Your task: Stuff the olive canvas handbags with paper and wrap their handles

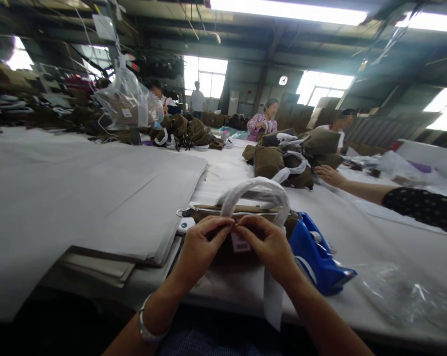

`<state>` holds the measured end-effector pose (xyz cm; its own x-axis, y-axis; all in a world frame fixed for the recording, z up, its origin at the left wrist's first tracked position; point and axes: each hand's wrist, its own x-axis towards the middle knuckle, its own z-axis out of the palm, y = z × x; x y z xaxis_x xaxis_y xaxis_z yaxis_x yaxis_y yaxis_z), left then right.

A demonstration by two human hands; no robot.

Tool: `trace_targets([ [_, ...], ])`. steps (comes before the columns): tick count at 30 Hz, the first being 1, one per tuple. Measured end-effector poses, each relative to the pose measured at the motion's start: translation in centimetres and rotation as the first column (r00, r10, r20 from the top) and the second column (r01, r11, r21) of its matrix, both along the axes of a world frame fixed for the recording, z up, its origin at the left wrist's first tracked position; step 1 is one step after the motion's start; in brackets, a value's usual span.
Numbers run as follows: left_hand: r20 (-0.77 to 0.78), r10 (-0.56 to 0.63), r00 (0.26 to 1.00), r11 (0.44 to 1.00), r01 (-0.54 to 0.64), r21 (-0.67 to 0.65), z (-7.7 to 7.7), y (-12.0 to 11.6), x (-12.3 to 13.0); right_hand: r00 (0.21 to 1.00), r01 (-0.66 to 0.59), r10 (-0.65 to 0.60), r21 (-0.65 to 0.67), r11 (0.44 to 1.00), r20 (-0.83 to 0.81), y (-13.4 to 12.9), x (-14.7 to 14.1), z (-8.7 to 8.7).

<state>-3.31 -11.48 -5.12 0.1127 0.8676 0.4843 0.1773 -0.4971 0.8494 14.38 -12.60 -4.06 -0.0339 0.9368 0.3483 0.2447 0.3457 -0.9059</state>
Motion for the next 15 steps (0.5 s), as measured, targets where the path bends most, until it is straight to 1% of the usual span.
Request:
trace_targets([
  [4,0.055,0.041,0.998,0.997,-0.036,-0.074,-0.39,-0.05,0.30,0.995,0.063,-0.065,-0.028,0.998,-0.081,-0.04,-0.40,-0.80],
  [8,0.022,0.053,0.998,0.997,-0.051,-0.056,-0.27,-0.14,0.38,0.991,0.089,-0.092,-0.033,0.995,-0.098,-0.04,-0.58,-0.92],
  [15,0.031,0.012,0.999,0.999,-0.010,-0.047,-0.27,-0.01,0.17,0.990,0.118,-0.119,-0.024,0.993,-0.079,0.18,-0.69,-0.90],
])
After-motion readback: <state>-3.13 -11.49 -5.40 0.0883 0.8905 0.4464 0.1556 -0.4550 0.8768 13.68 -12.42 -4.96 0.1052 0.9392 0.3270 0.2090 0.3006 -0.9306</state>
